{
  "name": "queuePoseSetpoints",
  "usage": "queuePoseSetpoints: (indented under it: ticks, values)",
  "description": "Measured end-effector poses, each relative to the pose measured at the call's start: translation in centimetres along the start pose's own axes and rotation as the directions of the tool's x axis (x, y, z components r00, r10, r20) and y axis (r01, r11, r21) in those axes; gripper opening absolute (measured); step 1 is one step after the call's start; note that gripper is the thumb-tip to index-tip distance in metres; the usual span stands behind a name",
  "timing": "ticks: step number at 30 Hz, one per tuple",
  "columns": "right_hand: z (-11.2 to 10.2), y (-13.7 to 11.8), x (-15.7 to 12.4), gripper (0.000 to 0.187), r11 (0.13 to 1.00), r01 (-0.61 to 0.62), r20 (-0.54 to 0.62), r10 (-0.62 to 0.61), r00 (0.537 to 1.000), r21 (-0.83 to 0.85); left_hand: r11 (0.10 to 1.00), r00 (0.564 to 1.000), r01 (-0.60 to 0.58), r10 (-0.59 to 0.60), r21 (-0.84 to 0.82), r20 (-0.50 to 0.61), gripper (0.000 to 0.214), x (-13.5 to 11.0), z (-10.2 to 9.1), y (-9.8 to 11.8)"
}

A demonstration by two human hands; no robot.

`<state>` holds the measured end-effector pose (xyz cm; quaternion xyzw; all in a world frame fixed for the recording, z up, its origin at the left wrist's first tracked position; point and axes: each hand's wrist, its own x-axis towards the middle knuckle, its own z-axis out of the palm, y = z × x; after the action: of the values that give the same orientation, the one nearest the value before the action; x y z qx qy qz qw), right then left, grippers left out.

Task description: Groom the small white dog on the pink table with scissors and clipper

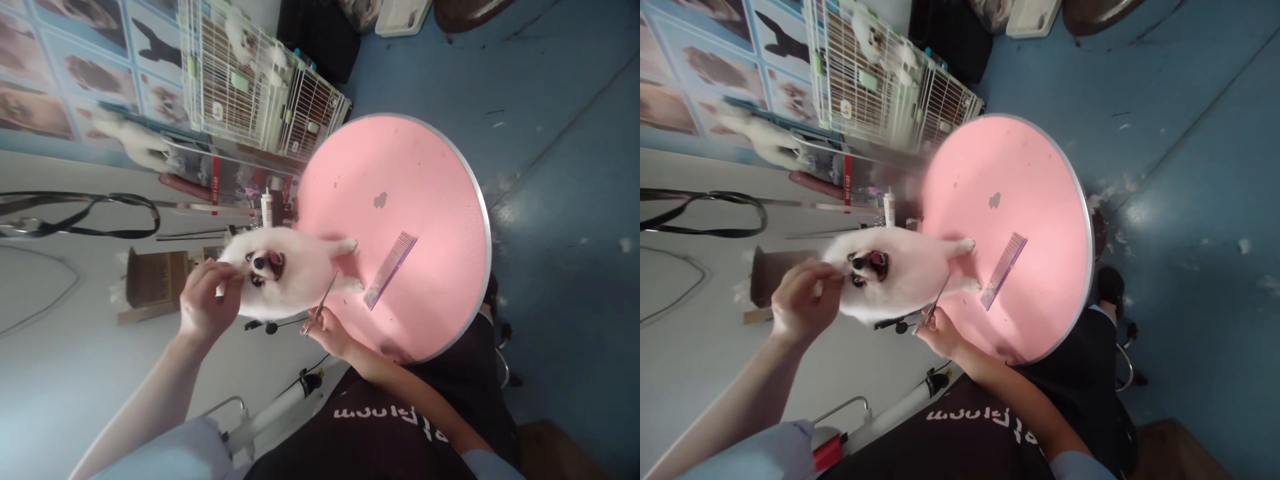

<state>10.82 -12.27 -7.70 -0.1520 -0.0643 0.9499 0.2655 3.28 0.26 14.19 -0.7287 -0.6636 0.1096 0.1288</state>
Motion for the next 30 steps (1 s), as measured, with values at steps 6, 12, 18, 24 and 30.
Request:
queuePoseSetpoints:
  ticks: [6, 12, 18, 24, 30]
  values:
    - [-1.4, -2.3, -0.8, 0.045, 0.956, -0.223, 0.099, 0.208, 0.973, 0.191, 0.998, 0.998, 0.068, -0.067, -0.012, 0.016, 0.018, -0.1, -0.1, 0.3]
    - [-2.8, -3.0, -1.4, 0.046, 0.927, -0.326, 0.134, 0.305, 0.943, 0.183, 0.988, 0.987, 0.155, -0.154, -0.014, 0.039, 0.019, -0.4, -0.4, 1.0]
    - [-3.6, -4.7, -1.6, 0.042, 0.903, -0.380, 0.123, 0.362, 0.924, 0.200, 0.977, 0.975, 0.211, -0.211, -0.002, 0.065, 0.026, -0.7, -0.6, 1.4]
    - [-4.5, -6.1, -1.3, 0.039, 0.914, -0.386, 0.156, 0.366, 0.918, 0.125, 0.980, 0.978, 0.199, -0.199, 0.005, 0.062, 0.027, -0.8, -0.7, 1.3]
    - [-5.3, -7.0, -0.8, 0.029, 0.929, -0.369, 0.185, 0.362, 0.914, 0.005, 0.993, 0.994, 0.105, -0.103, -0.052, 0.041, 0.019, -1.3, -0.5, 0.3]
